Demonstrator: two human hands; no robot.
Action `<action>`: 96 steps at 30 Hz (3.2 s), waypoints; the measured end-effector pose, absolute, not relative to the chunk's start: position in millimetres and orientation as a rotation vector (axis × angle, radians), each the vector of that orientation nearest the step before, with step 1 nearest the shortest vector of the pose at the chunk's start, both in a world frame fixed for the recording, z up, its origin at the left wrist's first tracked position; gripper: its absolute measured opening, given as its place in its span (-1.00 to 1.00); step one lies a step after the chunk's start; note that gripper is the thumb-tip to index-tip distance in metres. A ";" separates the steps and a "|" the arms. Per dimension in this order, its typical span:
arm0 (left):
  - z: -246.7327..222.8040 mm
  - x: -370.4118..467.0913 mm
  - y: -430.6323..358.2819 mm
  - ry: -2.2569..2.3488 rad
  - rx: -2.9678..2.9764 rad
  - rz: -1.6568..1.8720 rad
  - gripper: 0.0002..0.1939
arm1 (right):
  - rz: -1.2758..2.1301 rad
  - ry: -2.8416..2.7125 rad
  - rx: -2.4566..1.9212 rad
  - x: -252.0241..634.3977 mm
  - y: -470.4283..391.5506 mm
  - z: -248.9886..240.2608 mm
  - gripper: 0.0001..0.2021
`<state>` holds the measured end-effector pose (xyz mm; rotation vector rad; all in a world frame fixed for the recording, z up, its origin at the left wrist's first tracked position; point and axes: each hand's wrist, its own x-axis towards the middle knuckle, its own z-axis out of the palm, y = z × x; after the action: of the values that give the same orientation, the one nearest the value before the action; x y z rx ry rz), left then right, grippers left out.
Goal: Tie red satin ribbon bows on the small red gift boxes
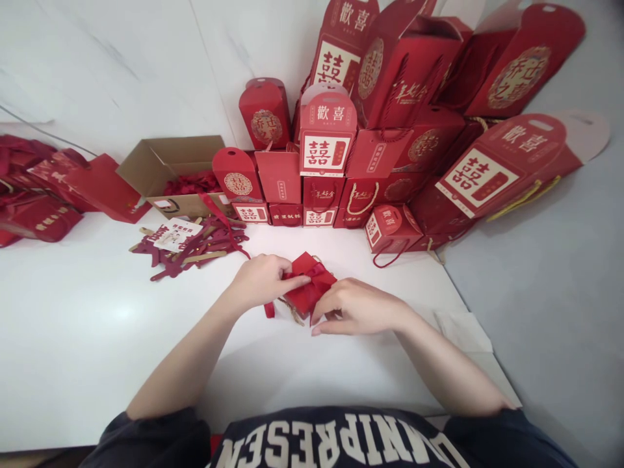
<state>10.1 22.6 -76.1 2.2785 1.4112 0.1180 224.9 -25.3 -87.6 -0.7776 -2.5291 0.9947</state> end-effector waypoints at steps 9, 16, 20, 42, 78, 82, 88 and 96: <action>-66.6 15.9 15.7 1.460 2.339 -0.039 -0.47 | 0.643 -2.235 -1.200 221.9 -9.7 -100.2 -0.91; -69.0 15.4 17.3 1.453 2.332 -0.034 -0.45 | 1.080 -2.035 -1.254 230.0 -5.9 -99.6 -0.81; -71.1 14.7 17.9 1.484 2.330 -0.038 -0.44 | 1.183 -1.962 -1.339 233.2 -3.5 -99.1 -0.77; -68.6 15.7 20.6 1.394 2.335 -0.081 -0.47 | 1.164 -2.373 -1.444 265.3 -7.7 -72.1 -0.68; -67.6 13.1 20.3 1.020 2.215 0.048 -0.55 | 1.206 -2.255 -1.022 249.8 5.5 -102.1 -0.89; -72.4 18.0 19.8 1.144 2.214 0.070 -0.48 | 1.270 -2.244 -1.012 248.7 6.3 -101.0 -0.79; -71.6 16.6 22.8 1.212 2.206 0.018 -0.50 | 1.272 -2.208 -0.954 248.5 9.3 -103.6 -0.76; -80.0 10.0 31.0 1.082 2.199 0.085 -0.50 | 1.320 -2.118 -0.932 251.6 16.3 -112.3 -0.77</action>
<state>10.0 31.0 -80.0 2.1993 1.0823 0.0854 251.6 16.3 -112.3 -0.9324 -2.1185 1.3196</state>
